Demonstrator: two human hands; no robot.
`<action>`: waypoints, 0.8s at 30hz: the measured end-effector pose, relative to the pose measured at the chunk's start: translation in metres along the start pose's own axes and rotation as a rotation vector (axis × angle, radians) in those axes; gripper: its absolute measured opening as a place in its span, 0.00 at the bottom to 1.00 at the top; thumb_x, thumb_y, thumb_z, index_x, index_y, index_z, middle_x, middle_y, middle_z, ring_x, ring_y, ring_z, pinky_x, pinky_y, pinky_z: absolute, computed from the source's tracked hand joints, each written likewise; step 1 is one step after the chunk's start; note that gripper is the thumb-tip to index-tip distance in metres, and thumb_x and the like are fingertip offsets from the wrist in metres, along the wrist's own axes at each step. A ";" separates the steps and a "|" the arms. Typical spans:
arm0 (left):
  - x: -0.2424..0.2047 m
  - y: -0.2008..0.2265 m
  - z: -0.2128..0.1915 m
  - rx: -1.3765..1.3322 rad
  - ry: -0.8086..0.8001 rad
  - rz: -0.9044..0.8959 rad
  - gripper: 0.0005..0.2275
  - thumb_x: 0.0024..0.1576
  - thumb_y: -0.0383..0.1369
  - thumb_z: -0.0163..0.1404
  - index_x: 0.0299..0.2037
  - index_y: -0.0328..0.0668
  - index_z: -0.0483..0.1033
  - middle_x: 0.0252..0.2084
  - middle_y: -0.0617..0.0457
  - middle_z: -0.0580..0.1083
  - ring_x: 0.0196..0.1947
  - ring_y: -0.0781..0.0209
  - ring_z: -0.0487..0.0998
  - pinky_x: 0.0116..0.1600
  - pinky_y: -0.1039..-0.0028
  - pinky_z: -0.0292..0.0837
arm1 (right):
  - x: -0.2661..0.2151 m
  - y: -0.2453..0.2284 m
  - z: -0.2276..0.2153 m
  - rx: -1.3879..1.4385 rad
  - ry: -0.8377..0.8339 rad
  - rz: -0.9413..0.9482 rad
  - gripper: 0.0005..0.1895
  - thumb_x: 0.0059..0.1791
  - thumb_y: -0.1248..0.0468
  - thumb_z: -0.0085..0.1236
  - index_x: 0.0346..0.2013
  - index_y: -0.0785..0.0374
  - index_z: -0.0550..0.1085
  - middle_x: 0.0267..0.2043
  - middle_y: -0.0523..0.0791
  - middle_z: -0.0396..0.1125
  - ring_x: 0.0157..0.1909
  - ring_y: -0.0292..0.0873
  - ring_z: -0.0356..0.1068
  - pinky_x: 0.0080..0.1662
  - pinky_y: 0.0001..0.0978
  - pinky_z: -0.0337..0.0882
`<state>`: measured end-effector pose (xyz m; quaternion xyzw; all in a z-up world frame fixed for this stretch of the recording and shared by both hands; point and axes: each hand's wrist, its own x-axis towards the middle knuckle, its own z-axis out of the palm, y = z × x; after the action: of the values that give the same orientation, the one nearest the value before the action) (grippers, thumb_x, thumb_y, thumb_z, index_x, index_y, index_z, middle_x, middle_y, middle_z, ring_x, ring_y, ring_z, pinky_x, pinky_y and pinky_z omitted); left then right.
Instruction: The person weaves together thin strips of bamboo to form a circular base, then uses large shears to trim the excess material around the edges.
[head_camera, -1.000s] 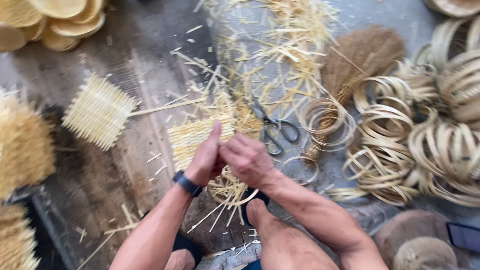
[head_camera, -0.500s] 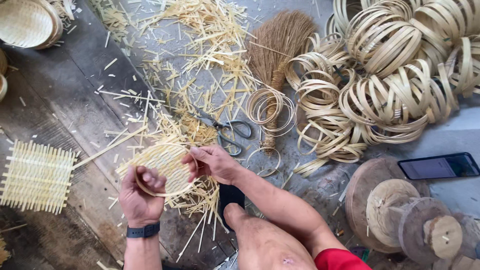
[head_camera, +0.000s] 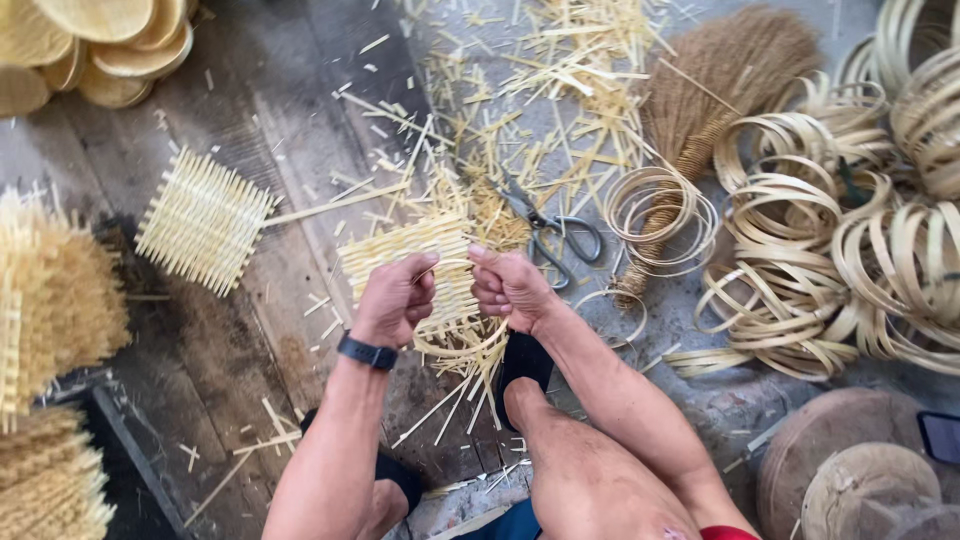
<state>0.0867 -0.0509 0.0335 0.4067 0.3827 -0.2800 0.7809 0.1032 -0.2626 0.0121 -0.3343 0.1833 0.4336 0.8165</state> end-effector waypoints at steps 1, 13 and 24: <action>0.001 0.001 0.002 -0.002 0.037 0.035 0.14 0.57 0.31 0.55 0.20 0.44 0.67 0.13 0.61 0.61 0.10 0.71 0.53 0.16 0.78 0.45 | 0.002 0.001 0.001 -0.013 0.033 -0.039 0.28 0.56 0.52 0.55 0.15 0.55 0.59 0.15 0.35 0.48 0.16 0.29 0.47 0.18 0.22 0.47; -0.009 0.023 -0.028 -0.194 -0.083 0.095 0.14 0.62 0.40 0.54 0.34 0.35 0.78 0.19 0.60 0.66 0.17 0.72 0.61 0.22 0.79 0.54 | -0.021 -0.030 0.034 -0.668 0.098 -0.160 0.18 0.54 0.58 0.55 0.51 0.69 0.78 0.32 0.39 0.70 0.30 0.31 0.68 0.33 0.22 0.72; -0.049 -0.004 -0.053 0.121 0.142 0.488 0.13 0.51 0.24 0.62 0.45 0.29 0.80 0.36 0.48 0.82 0.31 0.63 0.83 0.38 0.74 0.83 | -0.040 -0.068 0.094 -1.248 0.414 -0.095 0.11 0.48 0.66 0.63 0.39 0.69 0.73 0.25 0.47 0.72 0.23 0.36 0.73 0.24 0.27 0.75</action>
<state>0.0375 -0.0013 0.0523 0.5517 0.3095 -0.0766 0.7707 0.1382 -0.2469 0.1291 -0.8292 0.0357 0.3488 0.4354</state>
